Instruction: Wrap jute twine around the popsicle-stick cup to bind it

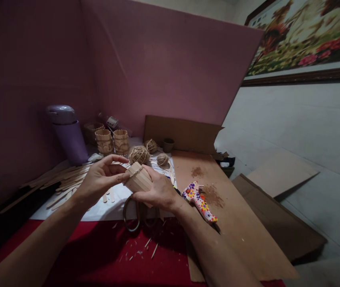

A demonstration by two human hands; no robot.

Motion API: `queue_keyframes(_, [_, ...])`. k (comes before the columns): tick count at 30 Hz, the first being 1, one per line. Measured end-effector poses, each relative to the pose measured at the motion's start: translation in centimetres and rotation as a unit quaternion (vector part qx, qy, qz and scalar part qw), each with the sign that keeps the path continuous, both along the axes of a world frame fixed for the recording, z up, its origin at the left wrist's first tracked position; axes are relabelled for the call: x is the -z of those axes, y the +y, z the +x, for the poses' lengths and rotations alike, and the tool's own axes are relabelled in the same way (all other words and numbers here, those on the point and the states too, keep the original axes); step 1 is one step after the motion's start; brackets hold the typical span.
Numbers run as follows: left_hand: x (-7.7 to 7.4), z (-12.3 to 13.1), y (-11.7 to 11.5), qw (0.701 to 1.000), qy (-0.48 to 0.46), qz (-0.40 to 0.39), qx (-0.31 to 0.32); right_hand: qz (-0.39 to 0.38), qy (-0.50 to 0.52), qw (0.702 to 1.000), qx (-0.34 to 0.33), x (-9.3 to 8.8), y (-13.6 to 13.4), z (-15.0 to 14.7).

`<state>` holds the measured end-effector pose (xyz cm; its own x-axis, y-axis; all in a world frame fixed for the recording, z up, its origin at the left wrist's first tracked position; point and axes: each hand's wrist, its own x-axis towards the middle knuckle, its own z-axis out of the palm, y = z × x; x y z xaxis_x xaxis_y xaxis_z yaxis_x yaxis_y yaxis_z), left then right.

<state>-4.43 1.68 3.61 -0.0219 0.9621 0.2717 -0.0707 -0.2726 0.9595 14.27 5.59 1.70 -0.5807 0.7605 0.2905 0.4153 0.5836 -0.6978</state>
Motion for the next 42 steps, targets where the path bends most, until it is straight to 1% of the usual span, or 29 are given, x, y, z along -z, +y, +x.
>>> queue_keyframes(6, [-0.02,0.25,-0.01,1.0,0.02,0.017,-0.01,0.007,0.0,1.0,-0.006,0.07,-0.04,-0.1])
queue_keyframes(10, [0.25,0.44,0.25,0.996,0.036,0.048,-0.059,0.0,0.004,1.0,0.003,0.1,-0.08,-0.21])
queue_keyframes(12, [0.22,0.43,0.31,0.996,0.031,0.048,-0.075,-0.005,0.006,1.0,0.0,0.02,-0.12,-0.21])
queue_keyframes(16, [-0.27,0.27,0.04,0.998,-0.008,0.027,-0.055,-0.025,0.02,0.999,-0.008,-0.07,0.0,-0.08])
queue_keyframes(19, [-0.5,0.17,-0.2,0.997,-0.008,0.042,-0.067,-0.032,0.03,0.999,-0.012,0.07,0.25,0.0])
queue_keyframes(23, [-0.15,0.08,-0.05,0.998,0.018,0.045,-0.036,-0.021,0.029,0.999,-0.008,0.28,0.37,-0.02])
queue_keyframes(29, [0.31,-0.13,0.29,0.996,0.042,0.067,-0.028,-0.017,0.019,1.0,-0.005,0.2,0.25,0.02])
queue_keyframes(31, [0.31,-0.19,0.26,0.995,0.059,0.079,-0.034,-0.015,0.018,1.0,-0.006,0.18,0.25,0.04])
queue_keyframes(36, [0.28,-0.13,0.18,0.982,0.128,0.117,-0.073,-0.018,0.015,1.0,-0.003,0.25,0.3,-0.05])
queue_keyframes(42, [0.42,-0.26,0.35,0.981,0.118,0.121,-0.095,-0.033,0.022,0.999,-0.012,0.31,0.35,-0.01])
